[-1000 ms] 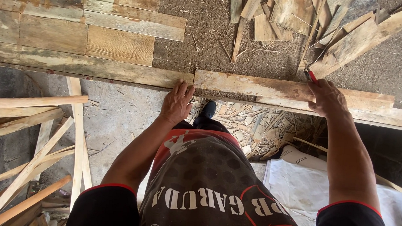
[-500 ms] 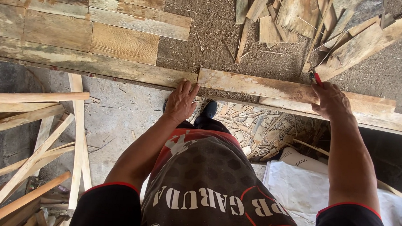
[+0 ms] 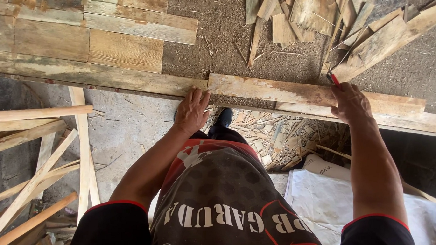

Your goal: The recorder uses a utility knife to cut thin wood scraps and fits them onto a larger wooden panel to create a mosaic or textured surface.

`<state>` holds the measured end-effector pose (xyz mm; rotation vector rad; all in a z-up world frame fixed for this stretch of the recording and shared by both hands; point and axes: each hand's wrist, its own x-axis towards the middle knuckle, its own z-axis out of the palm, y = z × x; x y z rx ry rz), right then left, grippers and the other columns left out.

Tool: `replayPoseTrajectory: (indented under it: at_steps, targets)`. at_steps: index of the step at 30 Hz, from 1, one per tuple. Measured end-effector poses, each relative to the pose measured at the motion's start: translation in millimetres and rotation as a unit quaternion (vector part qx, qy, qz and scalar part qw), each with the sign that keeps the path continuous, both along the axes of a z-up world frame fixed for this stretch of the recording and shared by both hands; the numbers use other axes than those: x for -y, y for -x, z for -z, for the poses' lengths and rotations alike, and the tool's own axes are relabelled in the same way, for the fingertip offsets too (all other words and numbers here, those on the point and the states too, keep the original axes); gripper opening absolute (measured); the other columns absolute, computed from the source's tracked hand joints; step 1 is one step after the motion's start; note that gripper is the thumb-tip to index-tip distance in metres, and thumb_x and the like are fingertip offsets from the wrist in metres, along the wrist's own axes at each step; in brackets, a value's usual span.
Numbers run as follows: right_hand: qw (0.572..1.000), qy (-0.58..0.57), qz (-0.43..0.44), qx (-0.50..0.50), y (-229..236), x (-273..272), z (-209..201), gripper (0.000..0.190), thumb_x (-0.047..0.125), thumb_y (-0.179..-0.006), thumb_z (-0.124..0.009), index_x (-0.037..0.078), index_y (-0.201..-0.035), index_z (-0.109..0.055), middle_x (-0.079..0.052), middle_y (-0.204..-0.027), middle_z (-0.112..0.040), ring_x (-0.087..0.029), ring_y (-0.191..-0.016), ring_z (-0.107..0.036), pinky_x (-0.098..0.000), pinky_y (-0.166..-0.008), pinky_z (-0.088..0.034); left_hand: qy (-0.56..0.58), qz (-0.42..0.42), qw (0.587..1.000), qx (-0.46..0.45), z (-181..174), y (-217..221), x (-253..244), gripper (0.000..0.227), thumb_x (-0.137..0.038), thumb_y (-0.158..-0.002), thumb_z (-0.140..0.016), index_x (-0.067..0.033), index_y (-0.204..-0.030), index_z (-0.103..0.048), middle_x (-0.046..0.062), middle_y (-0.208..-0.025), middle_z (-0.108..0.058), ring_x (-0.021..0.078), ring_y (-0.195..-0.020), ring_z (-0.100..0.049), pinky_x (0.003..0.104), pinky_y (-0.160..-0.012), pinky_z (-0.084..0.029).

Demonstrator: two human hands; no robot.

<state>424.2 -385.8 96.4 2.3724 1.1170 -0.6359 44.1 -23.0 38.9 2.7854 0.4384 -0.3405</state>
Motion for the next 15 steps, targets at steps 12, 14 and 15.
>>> replayPoseTrajectory:
  at_steps: [12, 14, 15]
  targets:
    - [1.0, 0.0, 0.008, 0.016, 6.7, -6.9, 0.4, 0.069, 0.025, -0.078, -0.089, 0.022, -0.142, -0.062, -0.001, -0.136, -0.06, -0.022, -0.121, -0.059, -0.0356, -0.111, -0.049, -0.077, 0.088, 0.992, -0.042, 4.6, -5.2, 3.6, 0.072, -0.041, -0.096, -0.059, 0.0012, -0.152, -0.041, 0.014, -0.167, -0.024, 0.0525, -0.141, -0.035, 0.049, -0.123, -0.027]
    - [1.0, -0.001, -0.005, 0.028, 4.0, -3.2, 10.1, 0.067, 0.025, -0.079, -0.089, 0.022, -0.141, -0.063, -0.001, -0.133, -0.062, -0.021, -0.119, -0.06, -0.0351, -0.11, -0.05, -0.071, 0.089, 0.992, -0.053, -1.2, -8.1, 3.5, 0.072, -0.041, -0.096, -0.058, 0.0012, -0.152, -0.041, 0.015, -0.166, -0.023, 0.053, -0.141, -0.034, 0.051, -0.122, -0.026]
    - [0.999, -0.002, -0.019, 0.04, 2.2, -1.6, 14.8, 0.066, 0.026, -0.08, -0.088, 0.022, -0.141, -0.064, -0.001, -0.13, -0.063, -0.02, -0.117, -0.061, -0.0347, -0.11, -0.051, -0.065, 0.089, 0.992, -0.063, -4.1, -9.5, 3.7, 0.072, -0.04, -0.095, -0.058, 0.0013, -0.151, -0.041, 0.015, -0.165, -0.023, 0.0534, -0.14, -0.034, 0.052, -0.122, -0.026]
